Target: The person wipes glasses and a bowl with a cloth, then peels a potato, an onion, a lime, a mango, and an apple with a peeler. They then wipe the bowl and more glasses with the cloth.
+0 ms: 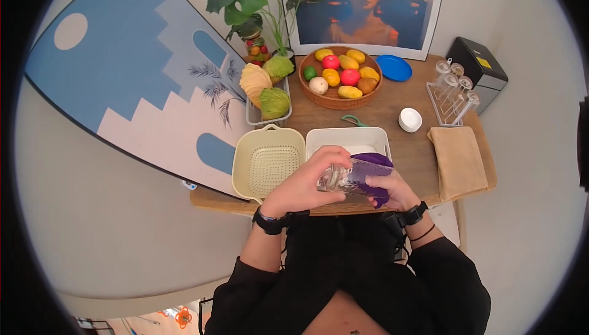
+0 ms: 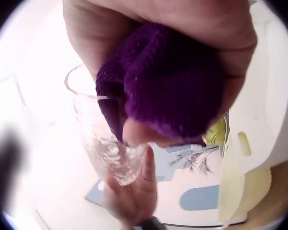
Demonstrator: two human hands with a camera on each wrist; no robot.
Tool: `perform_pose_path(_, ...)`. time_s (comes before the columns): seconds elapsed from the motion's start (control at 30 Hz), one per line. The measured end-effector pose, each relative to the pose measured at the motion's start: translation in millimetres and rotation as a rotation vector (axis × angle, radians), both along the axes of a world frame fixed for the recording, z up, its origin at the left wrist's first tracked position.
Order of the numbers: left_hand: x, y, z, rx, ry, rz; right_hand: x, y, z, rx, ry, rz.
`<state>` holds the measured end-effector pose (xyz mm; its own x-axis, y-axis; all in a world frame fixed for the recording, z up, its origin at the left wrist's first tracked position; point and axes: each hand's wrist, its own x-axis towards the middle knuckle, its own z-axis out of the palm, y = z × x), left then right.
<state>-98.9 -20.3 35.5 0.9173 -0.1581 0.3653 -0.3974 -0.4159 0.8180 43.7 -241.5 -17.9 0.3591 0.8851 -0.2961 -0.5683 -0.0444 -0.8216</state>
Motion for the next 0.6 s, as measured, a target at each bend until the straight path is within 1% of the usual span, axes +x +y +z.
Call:
perform_pose_path(0.03,-0.2,-4.3,1.1,-0.001,0.001,0.010,-7.6,0.8,8.5,0.006,-0.100,-0.129)
perform_pose_path(0.07,0.8,-9.3,1.7,0.040,-0.003,0.108,-4.5,3.2,-1.0,0.005,-0.099,-0.121)
perform_pose_path(0.1,2.2,-14.0,1.4,0.082,-0.008,0.206,0.8,6.7,-17.9,0.072,-0.506,-0.329)
perform_pose_path(0.13,3.5,-18.9,-1.5,0.080,-0.007,0.213,4.2,6.8,-28.7,0.142,-0.912,-0.535)
perform_pose_path(0.17,5.2,-23.1,-6.4,-0.134,0.260,0.295,0.4,-1.3,-14.3,0.061,-1.348,-0.612)
perform_pose_path(0.2,7.0,-23.8,-10.4,-0.349,0.524,0.372,1.8,-8.8,-2.0,0.129,-1.647,-0.569)
perform_pose_path(0.23,10.0,-18.6,-13.3,-0.348,0.522,0.376,3.6,-11.1,-4.4,0.204,-1.762,-0.555)
perform_pose_path(0.27,13.0,-11.4,-16.0,-0.462,0.671,0.318,3.2,-13.0,-8.6,0.277,-1.874,-0.540)
perform_pose_path(0.3,14.6,-7.9,-16.6,-0.576,0.820,0.254,3.5,-13.1,-12.2,0.276,-1.872,-0.543)
perform_pose_path(0.33,13.3,-12.1,-16.3,-0.574,0.823,0.252,4.2,-13.1,-15.4,0.200,-1.757,-0.550)
perform_pose_path(0.37,10.5,-22.1,-14.1,-0.416,0.606,0.305,4.5,-14.0,-17.3,0.127,-1.642,-0.553)
perform_pose_path(0.4,9.9,-30.7,-12.7,-0.260,0.387,0.358,-2.2,-10.8,-13.9,0.012,-1.301,-0.589)
perform_pose_path(0.43,12.3,-37.5,-12.7,-0.265,0.390,0.371,-2.1,-10.6,-6.1,-0.008,-0.842,-0.506)
perform_pose_path(0.47,15.1,-44.2,-13.4,-0.093,0.099,0.398,-2.7,-10.3,2.3,-0.030,-0.384,-0.407)
perform_pose_path(0.5,16.4,-47.5,-13.7,0.087,-0.191,0.417,-2.0,-15.3,7.3,-0.051,-0.129,-0.253)
perform_pose_path(0.53,16.3,-47.9,-13.4,0.090,-0.186,0.431,-0.9,-16.9,5.6,-0.049,-0.125,-0.239)
perform_pose_path(0.6,16.8,-47.8,-13.3,0.173,-0.297,0.357,-0.6,-19.6,2.0,-0.049,0.023,-0.182)
